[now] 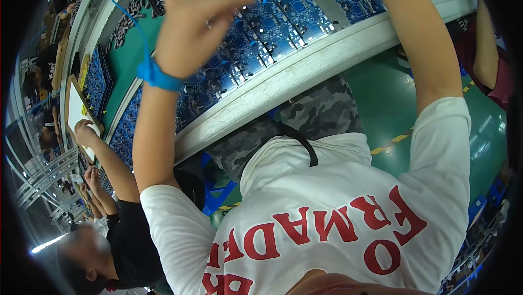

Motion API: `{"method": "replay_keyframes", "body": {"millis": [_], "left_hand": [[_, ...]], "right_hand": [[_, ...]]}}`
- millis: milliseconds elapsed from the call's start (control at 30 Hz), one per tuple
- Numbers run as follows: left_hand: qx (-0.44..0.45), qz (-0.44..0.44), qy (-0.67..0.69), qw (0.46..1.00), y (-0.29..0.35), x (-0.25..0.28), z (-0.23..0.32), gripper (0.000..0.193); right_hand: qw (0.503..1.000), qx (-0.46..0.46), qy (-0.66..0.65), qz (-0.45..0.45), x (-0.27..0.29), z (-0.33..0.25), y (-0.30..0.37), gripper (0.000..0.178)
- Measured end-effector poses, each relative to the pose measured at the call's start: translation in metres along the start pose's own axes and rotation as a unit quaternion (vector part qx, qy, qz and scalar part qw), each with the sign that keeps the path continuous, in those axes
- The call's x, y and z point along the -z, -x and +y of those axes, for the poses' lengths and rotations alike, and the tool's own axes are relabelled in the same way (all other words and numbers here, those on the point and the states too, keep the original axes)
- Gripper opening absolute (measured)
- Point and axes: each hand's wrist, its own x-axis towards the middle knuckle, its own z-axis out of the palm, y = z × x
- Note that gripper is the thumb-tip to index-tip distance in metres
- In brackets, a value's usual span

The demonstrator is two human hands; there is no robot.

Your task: Placing small electronic components onto a printed circuit board at an assembly line.

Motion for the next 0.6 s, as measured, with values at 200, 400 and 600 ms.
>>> {"method": "replay_keyframes", "body": {"millis": [200, 400, 600], "left_hand": [[0.242, 0.120, -0.106, 0.957, -0.004, 0.022, -0.064, 0.019], [0.249, 0.065, -0.216, 0.942, -0.015, 0.001, -0.082, 0.015], [0.250, 0.134, -0.228, 0.931, -0.008, -0.010, -0.097, 0.014]], "right_hand": [[0.989, 0.009, -0.056, -0.135, 0.022, -0.080, 0.053, 0.028], [0.956, 0.106, 0.008, -0.273, 0.024, -0.115, 0.141, 0.016], [0.921, 0.248, 0.060, -0.294, 0.022, -0.114, 0.147, 0.011]]}}
